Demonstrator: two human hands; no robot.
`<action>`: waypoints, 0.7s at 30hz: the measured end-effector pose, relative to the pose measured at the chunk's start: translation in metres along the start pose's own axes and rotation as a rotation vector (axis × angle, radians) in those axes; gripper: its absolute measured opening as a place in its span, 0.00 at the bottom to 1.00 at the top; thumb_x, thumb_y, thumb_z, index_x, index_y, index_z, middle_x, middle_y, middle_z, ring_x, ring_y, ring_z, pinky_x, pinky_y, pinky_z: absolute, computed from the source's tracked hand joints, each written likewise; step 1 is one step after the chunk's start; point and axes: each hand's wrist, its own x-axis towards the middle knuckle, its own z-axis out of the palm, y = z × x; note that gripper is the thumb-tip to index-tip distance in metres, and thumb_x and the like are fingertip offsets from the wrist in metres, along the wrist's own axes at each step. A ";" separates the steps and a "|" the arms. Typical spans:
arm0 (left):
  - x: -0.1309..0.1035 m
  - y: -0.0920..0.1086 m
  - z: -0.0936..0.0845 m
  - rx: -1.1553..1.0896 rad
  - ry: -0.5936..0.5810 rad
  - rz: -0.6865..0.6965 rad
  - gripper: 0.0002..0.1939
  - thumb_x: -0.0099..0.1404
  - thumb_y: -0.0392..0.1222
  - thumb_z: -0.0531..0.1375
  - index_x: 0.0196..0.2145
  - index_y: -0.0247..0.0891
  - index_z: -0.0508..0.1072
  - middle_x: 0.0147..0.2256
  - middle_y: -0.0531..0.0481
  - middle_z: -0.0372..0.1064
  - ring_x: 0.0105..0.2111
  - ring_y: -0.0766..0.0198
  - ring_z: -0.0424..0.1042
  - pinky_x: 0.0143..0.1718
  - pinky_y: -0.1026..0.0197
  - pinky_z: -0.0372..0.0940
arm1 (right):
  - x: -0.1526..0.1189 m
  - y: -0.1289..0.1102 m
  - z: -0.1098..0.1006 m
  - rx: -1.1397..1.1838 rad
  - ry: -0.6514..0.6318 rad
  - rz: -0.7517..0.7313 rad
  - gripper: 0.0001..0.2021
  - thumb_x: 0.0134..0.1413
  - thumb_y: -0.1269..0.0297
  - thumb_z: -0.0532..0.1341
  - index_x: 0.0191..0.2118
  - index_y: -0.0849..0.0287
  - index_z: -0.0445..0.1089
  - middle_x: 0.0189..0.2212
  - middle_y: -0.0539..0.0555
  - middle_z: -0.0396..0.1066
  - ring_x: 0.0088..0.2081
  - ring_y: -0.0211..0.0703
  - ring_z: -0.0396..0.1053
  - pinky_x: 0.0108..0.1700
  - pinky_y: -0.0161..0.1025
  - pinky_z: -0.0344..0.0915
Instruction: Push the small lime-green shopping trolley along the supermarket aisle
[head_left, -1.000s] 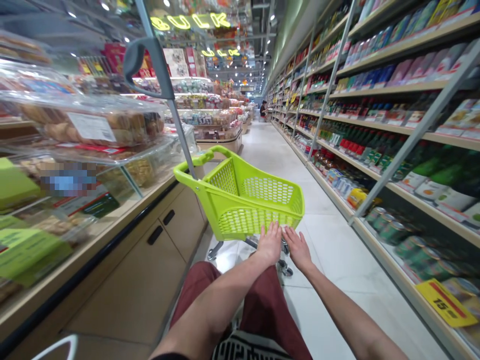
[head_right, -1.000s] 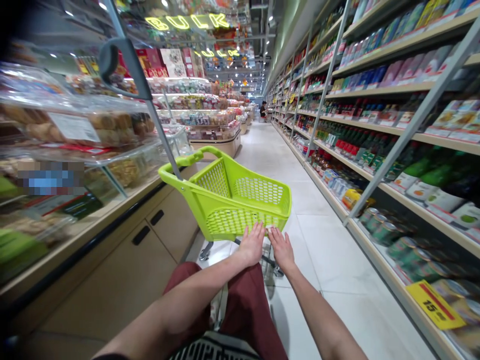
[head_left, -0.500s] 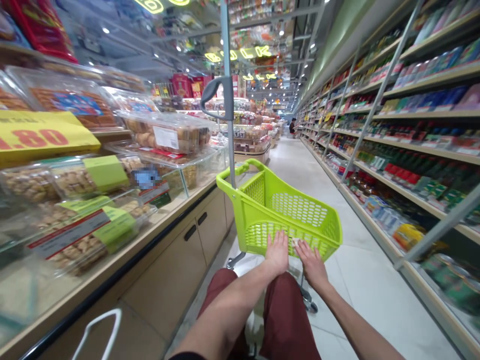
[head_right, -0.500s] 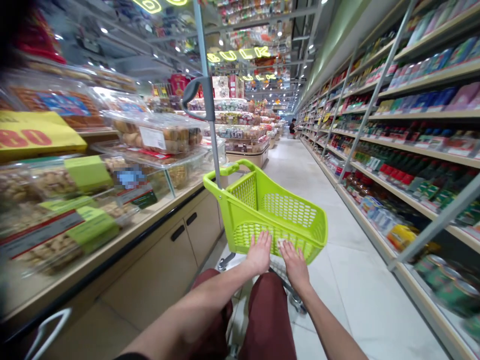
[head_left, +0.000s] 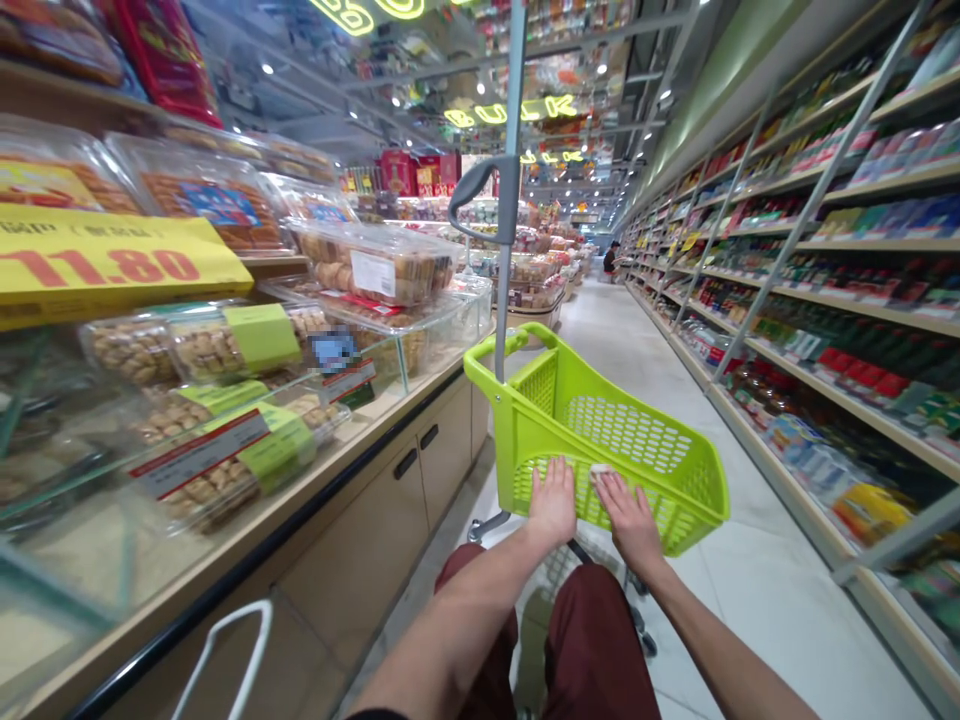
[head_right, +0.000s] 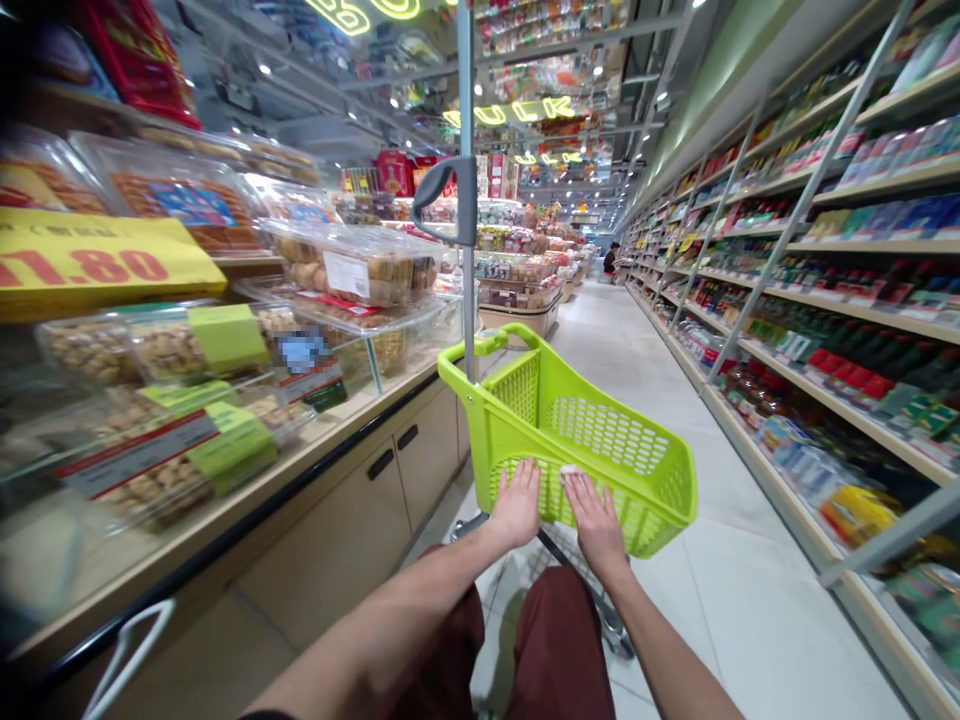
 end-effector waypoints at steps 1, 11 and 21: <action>-0.001 -0.002 0.000 0.001 -0.002 -0.006 0.36 0.56 0.38 0.49 0.61 0.29 0.44 0.63 0.41 0.33 0.62 0.55 0.34 0.60 0.44 0.37 | -0.005 -0.004 0.004 0.004 -0.016 -0.010 0.28 0.47 0.79 0.48 0.57 0.56 0.57 0.56 0.55 0.59 0.58 0.46 0.53 0.57 0.51 0.47; 0.013 -0.014 -0.009 0.034 0.026 -0.057 0.37 0.53 0.35 0.51 0.61 0.29 0.44 0.63 0.41 0.32 0.62 0.55 0.34 0.60 0.44 0.37 | 0.056 -0.007 -0.023 0.030 0.161 0.039 0.23 0.53 0.76 0.47 0.55 0.59 0.60 0.56 0.56 0.58 0.61 0.45 0.46 0.59 0.50 0.43; 0.006 -0.029 -0.013 0.057 0.013 -0.078 0.36 0.54 0.36 0.49 0.60 0.29 0.45 0.63 0.41 0.35 0.62 0.54 0.36 0.59 0.43 0.39 | 0.037 -0.032 0.005 0.068 0.011 -0.112 0.23 0.52 0.78 0.48 0.53 0.59 0.62 0.55 0.57 0.61 0.57 0.46 0.54 0.57 0.50 0.48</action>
